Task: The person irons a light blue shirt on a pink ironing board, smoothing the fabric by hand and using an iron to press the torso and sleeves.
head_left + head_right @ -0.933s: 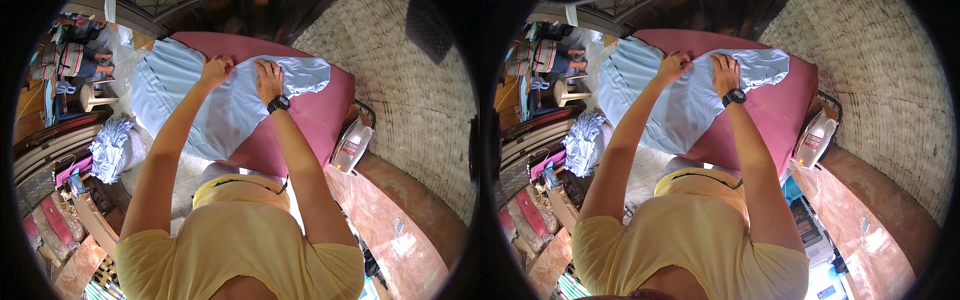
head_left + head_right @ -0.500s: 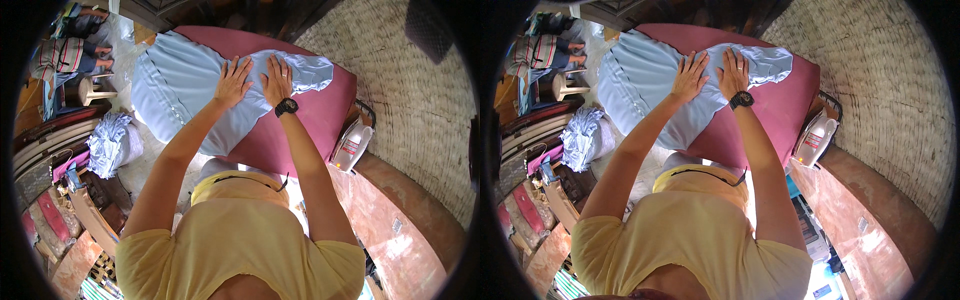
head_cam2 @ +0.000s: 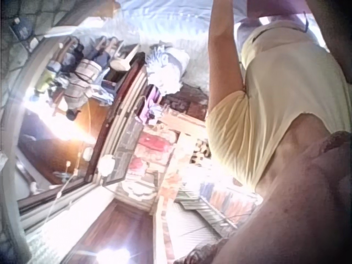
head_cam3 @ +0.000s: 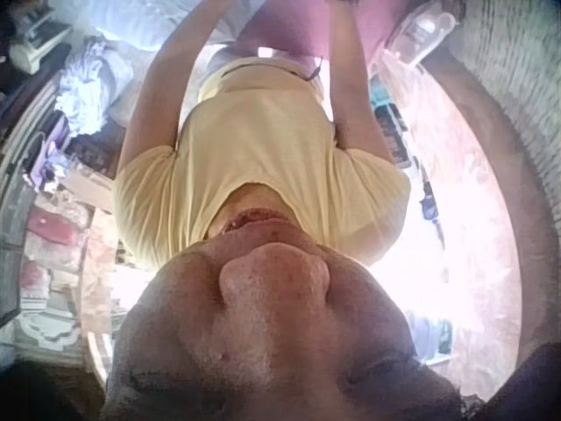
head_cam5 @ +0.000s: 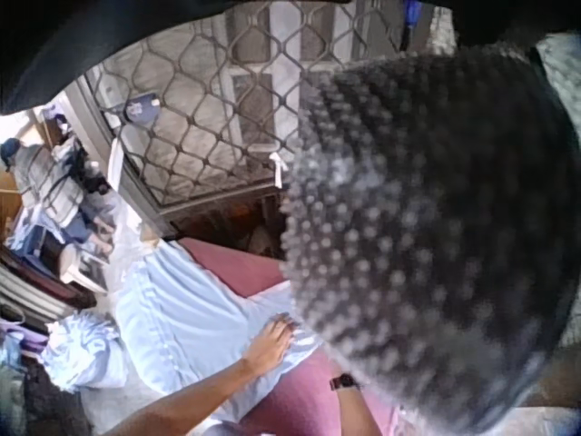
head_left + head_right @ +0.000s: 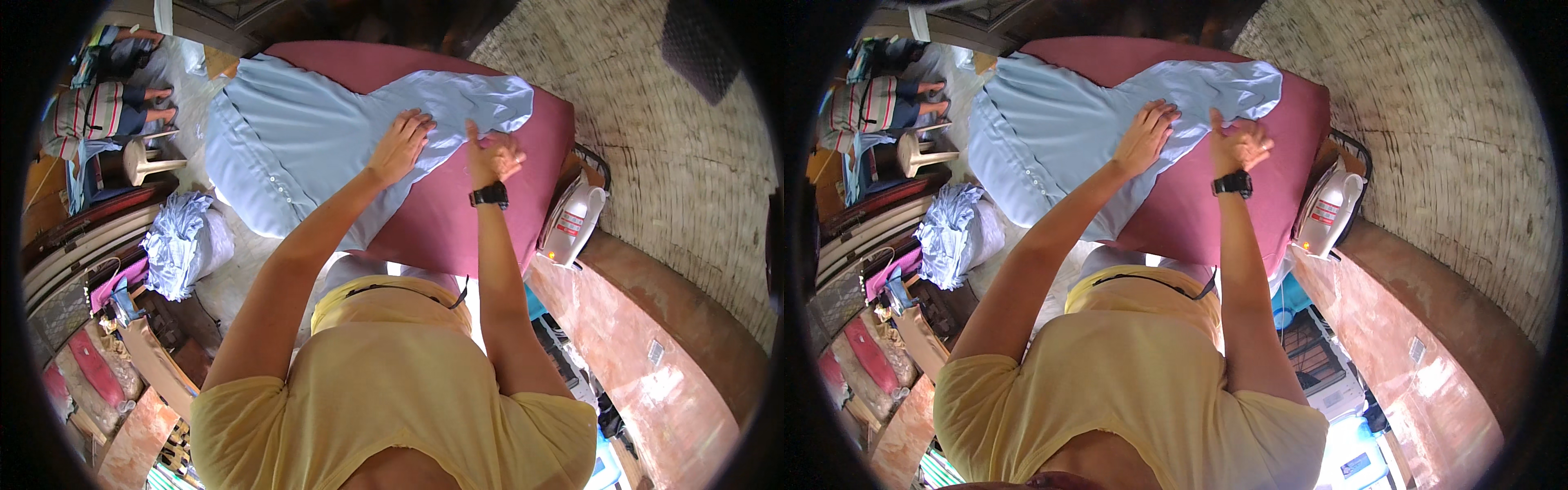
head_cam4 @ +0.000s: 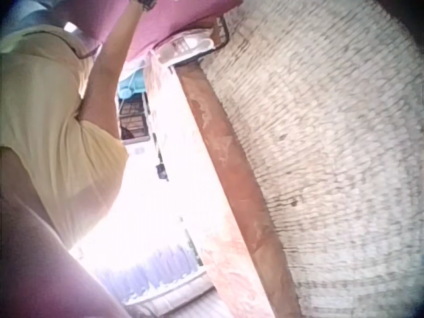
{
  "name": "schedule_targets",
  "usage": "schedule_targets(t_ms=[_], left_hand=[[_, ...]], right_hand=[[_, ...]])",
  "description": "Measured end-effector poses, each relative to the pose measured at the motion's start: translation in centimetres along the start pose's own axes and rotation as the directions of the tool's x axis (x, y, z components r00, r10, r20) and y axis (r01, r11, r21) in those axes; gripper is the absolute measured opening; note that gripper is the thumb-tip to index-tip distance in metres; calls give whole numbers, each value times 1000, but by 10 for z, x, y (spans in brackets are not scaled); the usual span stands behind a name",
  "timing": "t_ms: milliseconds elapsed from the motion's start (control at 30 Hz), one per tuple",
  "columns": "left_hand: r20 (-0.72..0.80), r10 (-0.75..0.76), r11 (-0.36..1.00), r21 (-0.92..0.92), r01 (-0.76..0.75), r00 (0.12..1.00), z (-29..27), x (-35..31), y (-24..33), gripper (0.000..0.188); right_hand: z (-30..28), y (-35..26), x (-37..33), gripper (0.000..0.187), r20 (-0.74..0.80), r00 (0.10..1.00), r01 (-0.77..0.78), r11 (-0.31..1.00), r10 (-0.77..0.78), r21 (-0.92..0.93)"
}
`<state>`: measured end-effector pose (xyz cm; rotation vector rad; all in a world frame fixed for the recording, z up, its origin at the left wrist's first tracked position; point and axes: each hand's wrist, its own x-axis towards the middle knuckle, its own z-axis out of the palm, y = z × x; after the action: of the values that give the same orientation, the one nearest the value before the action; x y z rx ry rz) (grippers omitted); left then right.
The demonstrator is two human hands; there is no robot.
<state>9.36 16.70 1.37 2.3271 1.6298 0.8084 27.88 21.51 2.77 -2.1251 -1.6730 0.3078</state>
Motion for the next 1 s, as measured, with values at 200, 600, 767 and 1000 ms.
schedule_targets(t_ms=[200,600,767,1000], left_hand=[[184,-26,988,156,-3,983,-5,0,8,54],[195,-14,992,126,-11,981,-4,0,-1,53],[206,-39,985,173,3,978,-6,-1,5,55],[192,-22,982,189,-15,981,-8,1,10,52]], right_hand=[[16,9,12,30,-54,991,125,990,-121,67],[21,-13,-53,29,144,969,143,934,-199,327],[19,-21,-64,24,170,982,-39,792,-82,609],[30,-5,-61,37,200,979,-168,727,43,666]])
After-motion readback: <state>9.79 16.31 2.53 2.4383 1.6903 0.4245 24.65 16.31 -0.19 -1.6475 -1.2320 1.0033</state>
